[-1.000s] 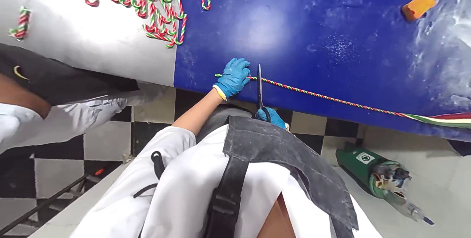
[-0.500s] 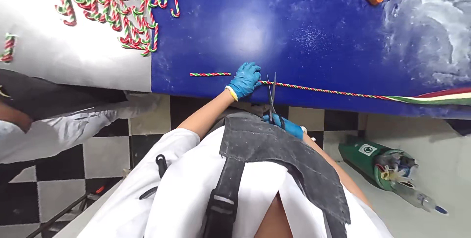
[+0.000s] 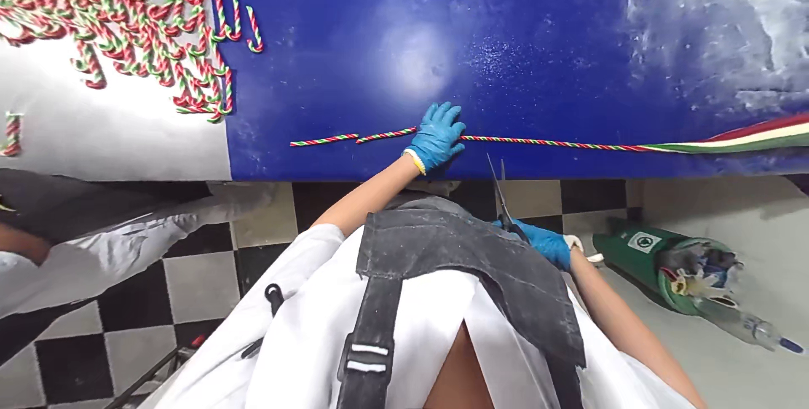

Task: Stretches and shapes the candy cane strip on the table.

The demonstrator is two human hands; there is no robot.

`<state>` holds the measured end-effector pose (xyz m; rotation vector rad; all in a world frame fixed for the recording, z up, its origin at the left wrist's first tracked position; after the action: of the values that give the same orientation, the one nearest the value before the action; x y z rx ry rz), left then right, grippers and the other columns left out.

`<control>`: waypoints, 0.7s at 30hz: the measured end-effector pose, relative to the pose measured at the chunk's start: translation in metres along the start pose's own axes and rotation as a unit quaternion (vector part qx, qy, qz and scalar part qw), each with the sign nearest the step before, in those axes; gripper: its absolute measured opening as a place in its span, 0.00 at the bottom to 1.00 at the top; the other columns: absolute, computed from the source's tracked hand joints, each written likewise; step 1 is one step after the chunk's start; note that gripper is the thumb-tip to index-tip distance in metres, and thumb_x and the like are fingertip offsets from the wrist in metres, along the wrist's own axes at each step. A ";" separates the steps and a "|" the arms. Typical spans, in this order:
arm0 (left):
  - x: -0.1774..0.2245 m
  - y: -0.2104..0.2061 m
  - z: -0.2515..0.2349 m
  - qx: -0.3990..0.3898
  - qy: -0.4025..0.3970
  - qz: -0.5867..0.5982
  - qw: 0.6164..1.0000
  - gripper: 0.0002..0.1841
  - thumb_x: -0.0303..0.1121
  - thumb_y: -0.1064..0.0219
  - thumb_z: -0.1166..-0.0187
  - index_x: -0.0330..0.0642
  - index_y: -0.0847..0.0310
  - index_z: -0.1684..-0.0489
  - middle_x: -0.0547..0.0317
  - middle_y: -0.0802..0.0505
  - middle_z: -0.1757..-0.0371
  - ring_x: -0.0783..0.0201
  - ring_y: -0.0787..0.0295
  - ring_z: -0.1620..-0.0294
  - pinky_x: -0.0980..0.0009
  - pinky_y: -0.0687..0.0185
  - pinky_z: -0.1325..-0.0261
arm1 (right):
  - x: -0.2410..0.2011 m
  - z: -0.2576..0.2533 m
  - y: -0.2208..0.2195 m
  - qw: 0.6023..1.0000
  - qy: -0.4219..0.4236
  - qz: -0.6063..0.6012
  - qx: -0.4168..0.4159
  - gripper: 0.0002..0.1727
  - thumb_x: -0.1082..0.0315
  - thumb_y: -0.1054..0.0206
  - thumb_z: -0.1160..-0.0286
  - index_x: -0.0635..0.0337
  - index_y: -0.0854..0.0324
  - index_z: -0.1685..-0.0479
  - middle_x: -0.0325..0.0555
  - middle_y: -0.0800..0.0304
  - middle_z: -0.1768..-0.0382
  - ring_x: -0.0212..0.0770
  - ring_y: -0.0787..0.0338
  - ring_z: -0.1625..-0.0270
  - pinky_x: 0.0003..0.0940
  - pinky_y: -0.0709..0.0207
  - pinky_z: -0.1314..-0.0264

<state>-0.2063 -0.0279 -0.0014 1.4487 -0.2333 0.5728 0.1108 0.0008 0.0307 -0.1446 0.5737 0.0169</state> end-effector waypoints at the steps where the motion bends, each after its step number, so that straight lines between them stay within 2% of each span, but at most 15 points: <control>1: 0.007 -0.007 -0.007 0.018 -0.009 -0.001 1.000 0.19 0.50 0.35 0.19 0.46 0.10 0.44 0.48 0.21 0.17 0.42 0.40 0.09 0.40 0.57 0.06 | 0.012 0.000 0.009 1.000 -0.008 -0.016 -0.002 0.27 0.54 0.42 0.15 0.57 0.32 0.21 0.36 0.13 0.55 0.25 0.18 0.60 0.26 0.21 0.54; 3: 0.012 -0.009 -0.012 0.034 -0.016 0.005 0.999 0.16 0.45 0.37 0.17 0.43 0.09 0.53 0.48 0.17 0.21 0.42 0.37 0.10 0.41 0.54 0.06 | 0.009 -0.010 0.022 0.999 0.009 -0.034 0.003 0.30 0.44 0.47 0.14 0.55 0.28 0.24 0.31 0.12 0.56 0.23 0.16 0.60 0.23 0.20 0.55; 5: 0.012 -0.005 -0.009 0.013 -0.015 0.021 1.000 0.16 0.46 0.36 0.17 0.44 0.09 0.54 0.49 0.17 0.21 0.42 0.39 0.09 0.41 0.53 0.06 | -0.002 -0.037 0.027 0.994 0.053 -0.090 -0.016 0.35 0.37 0.50 0.15 0.55 0.26 0.24 0.34 0.08 0.53 0.29 0.11 0.56 0.28 0.15 0.53; 7: 0.011 -0.001 -0.005 0.009 -0.009 0.025 1.000 0.16 0.46 0.35 0.17 0.44 0.08 0.54 0.48 0.17 0.22 0.41 0.39 0.09 0.41 0.54 0.06 | -0.025 -0.065 0.023 0.988 0.076 -0.135 -0.010 0.28 0.45 0.55 0.10 0.56 0.24 0.29 0.36 0.08 0.58 0.31 0.11 0.61 0.29 0.15 0.60; 9: 0.007 0.001 -0.002 0.019 0.010 0.007 1.000 0.16 0.46 0.36 0.17 0.44 0.09 0.55 0.48 0.17 0.22 0.41 0.39 0.09 0.41 0.54 0.06 | -0.042 -0.087 0.020 0.983 0.085 -0.159 0.041 0.20 0.54 0.50 0.07 0.58 0.17 0.45 0.35 0.10 0.70 0.29 0.14 0.73 0.27 0.18 0.71; 11: 0.001 0.001 0.000 0.030 0.033 -0.010 0.999 0.16 0.46 0.37 0.16 0.43 0.09 0.53 0.46 0.17 0.21 0.39 0.39 0.10 0.40 0.53 0.07 | -0.045 -0.091 0.023 0.978 0.106 -0.166 0.068 0.19 0.55 0.48 0.07 0.57 0.17 0.58 0.31 0.14 0.78 0.26 0.18 0.78 0.24 0.21 0.74; 13: -0.003 0.001 -0.001 0.038 0.061 -0.032 0.997 0.20 0.51 0.39 0.17 0.45 0.10 0.48 0.44 0.20 0.19 0.38 0.39 0.10 0.38 0.54 0.07 | -0.035 -0.078 0.034 0.976 0.149 -0.146 0.055 0.18 0.56 0.48 0.10 0.55 0.18 0.64 0.27 0.18 0.80 0.21 0.20 0.78 0.20 0.24 0.73; 14: 0.000 0.001 -0.005 0.038 0.071 -0.039 0.996 0.24 0.57 0.39 0.18 0.47 0.11 0.42 0.43 0.22 0.18 0.37 0.40 0.10 0.37 0.54 0.08 | -0.028 -0.066 0.041 0.980 0.161 -0.108 0.047 0.16 0.57 0.46 0.12 0.54 0.18 0.63 0.26 0.19 0.78 0.20 0.21 0.76 0.20 0.24 0.69; 15: 0.008 0.001 -0.011 0.037 0.076 -0.040 0.996 0.29 0.62 0.38 0.21 0.49 0.13 0.37 0.43 0.23 0.17 0.37 0.41 0.09 0.37 0.55 0.08 | -0.019 -0.049 0.049 0.985 0.161 -0.052 0.038 0.14 0.57 0.45 0.13 0.55 0.17 0.57 0.28 0.18 0.73 0.20 0.20 0.70 0.21 0.22 0.61; 16: 0.020 -0.002 -0.021 0.038 0.070 -0.035 0.996 0.33 0.66 0.37 0.24 0.50 0.14 0.34 0.43 0.24 0.16 0.37 0.42 0.09 0.37 0.56 0.07 | -0.008 -0.029 0.056 0.989 0.143 0.005 0.026 0.14 0.57 0.44 0.12 0.55 0.18 0.48 0.32 0.16 0.64 0.22 0.18 0.62 0.24 0.21 0.52; 17: 0.036 -0.008 -0.033 0.039 0.055 -0.028 0.997 0.35 0.68 0.35 0.27 0.51 0.14 0.32 0.43 0.24 0.16 0.37 0.42 0.09 0.36 0.55 0.08 | 0.003 -0.004 0.063 0.993 0.109 0.052 0.000 0.18 0.58 0.44 0.11 0.56 0.22 0.32 0.38 0.12 0.50 0.26 0.14 0.49 0.29 0.19 0.40; 18: 0.055 -0.017 -0.049 0.035 0.034 -0.021 0.999 0.35 0.68 0.33 0.29 0.52 0.14 0.32 0.44 0.24 0.16 0.37 0.42 0.09 0.37 0.54 0.08 | 0.017 0.018 0.069 0.995 0.063 0.080 -0.022 0.23 0.60 0.43 0.10 0.56 0.28 0.20 0.49 0.12 0.36 0.37 0.13 0.35 0.41 0.22 0.27; 19: 0.075 -0.027 -0.065 0.023 0.015 -0.015 1.000 0.34 0.67 0.32 0.29 0.52 0.15 0.32 0.45 0.24 0.15 0.39 0.42 0.08 0.37 0.55 0.07 | 0.035 0.036 0.073 0.996 0.021 0.083 -0.034 0.26 0.62 0.41 0.11 0.56 0.32 0.16 0.54 0.15 0.30 0.44 0.15 0.28 0.48 0.25 0.22; 20: 0.092 -0.039 -0.081 0.011 -0.003 -0.010 1.000 0.32 0.63 0.31 0.28 0.51 0.14 0.33 0.46 0.24 0.15 0.40 0.43 0.08 0.38 0.56 0.07 | 0.053 0.051 0.078 0.997 -0.013 0.070 -0.037 0.28 0.61 0.41 0.11 0.56 0.34 0.14 0.56 0.16 0.28 0.46 0.16 0.27 0.50 0.26 0.21; 21: 0.107 -0.050 -0.094 0.013 -0.022 -0.006 1.000 0.26 0.57 0.31 0.24 0.48 0.12 0.37 0.45 0.23 0.16 0.40 0.41 0.08 0.38 0.56 0.07 | 0.070 0.063 0.081 0.998 -0.029 0.047 -0.035 0.28 0.58 0.42 0.12 0.56 0.34 0.15 0.53 0.15 0.31 0.42 0.16 0.30 0.45 0.25 0.23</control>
<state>-0.1082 0.0868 -0.0050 1.4884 -0.2522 0.5362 0.1988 0.0886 0.0343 -0.1854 0.5209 0.1315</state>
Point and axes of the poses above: each hand's wrist, its own z-axis away from the middle knuckle, its own y-axis out of the back of the hand, x = y × z, the point moved 5 cm from there along -z, towards the middle knuckle
